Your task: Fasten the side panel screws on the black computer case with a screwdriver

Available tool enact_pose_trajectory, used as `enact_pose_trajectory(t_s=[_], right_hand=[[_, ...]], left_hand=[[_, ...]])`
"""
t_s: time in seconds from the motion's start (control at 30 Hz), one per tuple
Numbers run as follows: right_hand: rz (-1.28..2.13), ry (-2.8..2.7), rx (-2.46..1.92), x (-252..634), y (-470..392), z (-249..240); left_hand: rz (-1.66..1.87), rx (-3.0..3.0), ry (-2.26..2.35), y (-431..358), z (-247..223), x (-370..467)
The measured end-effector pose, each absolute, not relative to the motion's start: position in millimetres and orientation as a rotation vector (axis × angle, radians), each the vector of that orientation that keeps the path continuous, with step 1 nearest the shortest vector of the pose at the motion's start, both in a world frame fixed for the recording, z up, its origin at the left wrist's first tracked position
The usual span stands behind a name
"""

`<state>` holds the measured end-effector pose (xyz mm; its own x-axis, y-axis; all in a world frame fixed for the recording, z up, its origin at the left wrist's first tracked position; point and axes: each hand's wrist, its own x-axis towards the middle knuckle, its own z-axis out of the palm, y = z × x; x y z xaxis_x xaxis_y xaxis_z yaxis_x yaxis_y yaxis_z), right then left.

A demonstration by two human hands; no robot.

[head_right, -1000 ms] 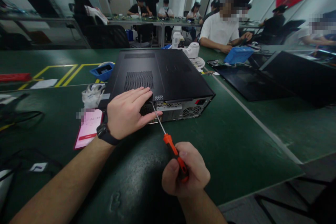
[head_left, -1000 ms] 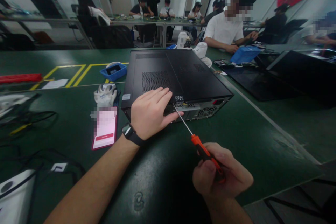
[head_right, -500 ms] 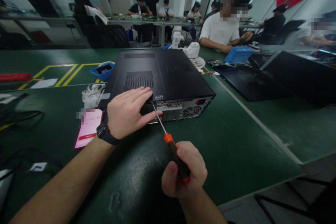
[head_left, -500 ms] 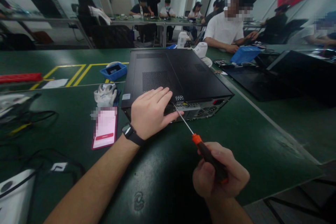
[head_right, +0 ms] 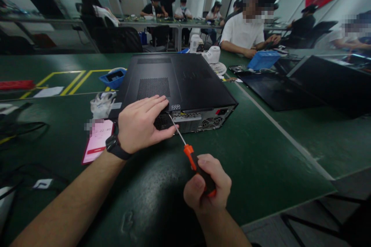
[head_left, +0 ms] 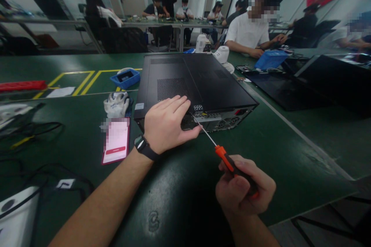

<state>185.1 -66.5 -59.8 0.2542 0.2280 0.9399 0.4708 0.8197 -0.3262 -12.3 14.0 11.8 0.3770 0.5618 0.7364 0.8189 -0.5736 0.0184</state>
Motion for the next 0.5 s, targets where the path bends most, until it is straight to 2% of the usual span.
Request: enact_pose_trajectory(t_s=[0.5], right_hand=[[-0.213, -1.352, -0.669, 186.9, -69.4, -62.3]], left_hand=[[-1.018, -2.316, -1.259, 10.6, 15.1, -10.2]])
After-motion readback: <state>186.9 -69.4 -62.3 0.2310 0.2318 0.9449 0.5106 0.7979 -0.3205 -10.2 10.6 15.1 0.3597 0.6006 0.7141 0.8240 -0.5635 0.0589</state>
